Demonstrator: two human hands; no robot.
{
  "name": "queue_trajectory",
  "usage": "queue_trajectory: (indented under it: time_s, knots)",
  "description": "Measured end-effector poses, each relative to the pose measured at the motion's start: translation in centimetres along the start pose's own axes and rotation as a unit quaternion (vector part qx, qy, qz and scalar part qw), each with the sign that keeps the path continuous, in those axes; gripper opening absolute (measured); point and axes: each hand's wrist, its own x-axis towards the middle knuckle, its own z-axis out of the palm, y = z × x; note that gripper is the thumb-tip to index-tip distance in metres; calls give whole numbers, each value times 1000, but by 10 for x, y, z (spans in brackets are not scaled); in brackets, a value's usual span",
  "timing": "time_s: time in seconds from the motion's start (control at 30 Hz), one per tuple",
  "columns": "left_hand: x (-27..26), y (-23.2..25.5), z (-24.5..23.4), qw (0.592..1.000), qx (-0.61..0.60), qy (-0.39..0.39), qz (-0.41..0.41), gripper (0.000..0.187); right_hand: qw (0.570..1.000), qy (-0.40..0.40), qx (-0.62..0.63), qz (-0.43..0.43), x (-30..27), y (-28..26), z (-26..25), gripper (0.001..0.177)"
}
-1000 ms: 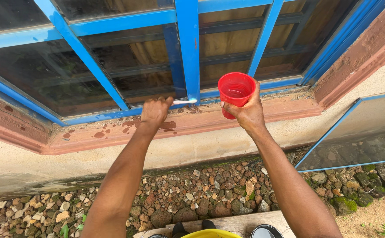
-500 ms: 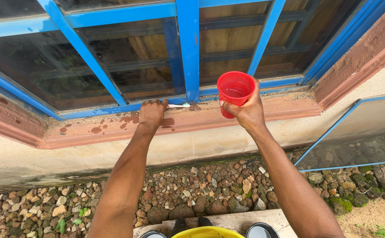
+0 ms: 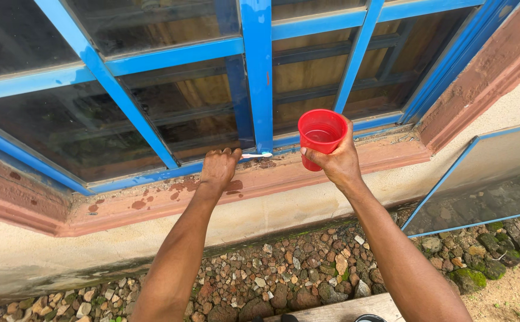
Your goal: The person dips a cloth into a bucket of water, wipes the exterior of a blue window frame and its glass panes, and then uses a toothbrush dipped in water to scrub the corners and edges of the frame.
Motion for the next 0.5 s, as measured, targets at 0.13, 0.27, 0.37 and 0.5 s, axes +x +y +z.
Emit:
queue_trajectory:
  time_s: [0.13, 0.27, 0.37, 0.5]
  knots:
    - [16, -2, -21, 997, -30, 54, -43, 5, 999, 29, -26, -9, -8, 3, -14, 96]
    - [22, -7, -31, 997, -44, 55, -35, 8, 997, 57, -52, 4, -28, 1, -36, 93]
    - [10, -4, -15, 1000, -7, 10, 9, 16, 994, 82, -72, 6, -36, 0, -52, 90]
    - [3, -1, -9, 999, -19, 43, 8, 18, 993, 108, -54, 12, -52, 0, -62, 90]
